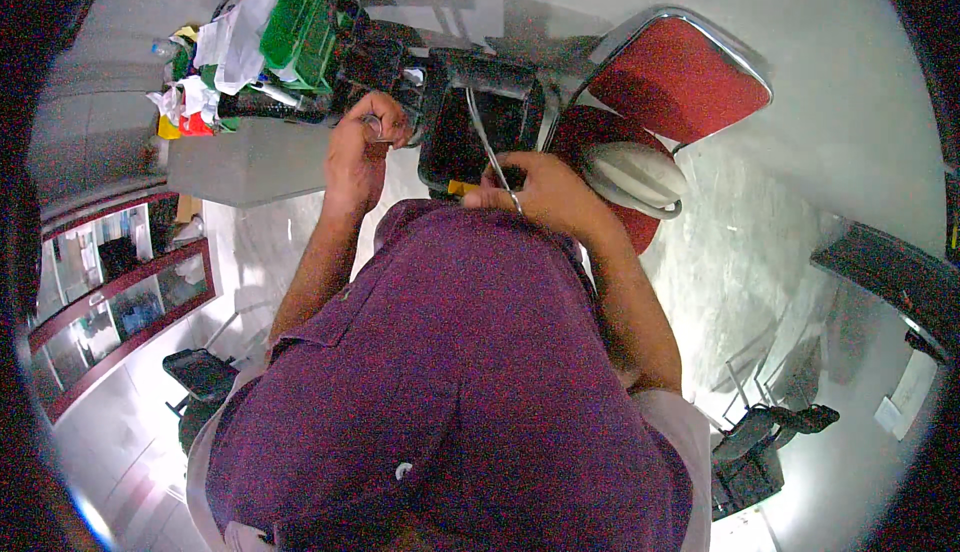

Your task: The person retrieves a metal cartridge and dental material from desk drawers, packs the dental material into the cartridge by hand, and trims the rim of the cartridge using scissors.

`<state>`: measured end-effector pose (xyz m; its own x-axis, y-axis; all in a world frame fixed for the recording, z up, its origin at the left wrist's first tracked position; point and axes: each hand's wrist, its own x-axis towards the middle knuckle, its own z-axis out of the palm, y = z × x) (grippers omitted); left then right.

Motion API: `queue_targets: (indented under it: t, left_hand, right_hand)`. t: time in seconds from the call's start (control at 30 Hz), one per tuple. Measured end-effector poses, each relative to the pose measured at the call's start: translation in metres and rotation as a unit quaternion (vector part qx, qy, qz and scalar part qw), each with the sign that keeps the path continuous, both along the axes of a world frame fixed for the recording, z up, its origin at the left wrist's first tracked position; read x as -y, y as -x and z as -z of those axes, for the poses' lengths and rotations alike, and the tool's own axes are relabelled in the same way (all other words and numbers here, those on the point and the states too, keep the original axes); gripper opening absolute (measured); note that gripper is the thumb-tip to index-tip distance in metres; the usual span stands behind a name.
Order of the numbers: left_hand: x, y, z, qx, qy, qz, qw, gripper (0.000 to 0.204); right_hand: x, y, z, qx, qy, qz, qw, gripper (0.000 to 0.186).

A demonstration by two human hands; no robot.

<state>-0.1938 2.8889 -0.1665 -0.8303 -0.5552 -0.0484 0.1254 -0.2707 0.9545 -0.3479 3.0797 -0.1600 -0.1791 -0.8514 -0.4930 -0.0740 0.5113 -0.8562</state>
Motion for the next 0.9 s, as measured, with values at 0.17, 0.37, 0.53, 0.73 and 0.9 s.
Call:
queue_targets:
  t: [0.17,0.37,0.53,0.73,0.9]
  left_hand:
    - [-0.007,0.009,-0.030,0.048,-0.064,-0.018,0.997,0.028]
    - [-0.020,0.005,-0.079,0.054,0.043,0.024,0.997,0.026]
    - [-0.034,0.000,-0.098,0.069,0.244,-0.044,0.966,0.030]
    - [-0.038,-0.001,-0.104,0.040,0.258,-0.046,0.964,0.033]
    - [-0.037,-0.002,-0.106,0.030,0.321,-0.059,0.945,0.033]
  right_hand:
    - [0.005,0.002,-0.039,-0.028,0.028,-0.028,0.999,0.055]
    - [0.004,0.013,-0.080,-0.125,0.071,-0.078,0.987,0.061]
    - [0.012,0.021,-0.114,-0.228,0.096,-0.145,0.958,0.068]
    - [0.024,0.023,-0.140,-0.322,0.134,-0.185,0.919,0.074]
    - [0.024,0.027,-0.143,-0.409,0.178,-0.212,0.869,0.078]
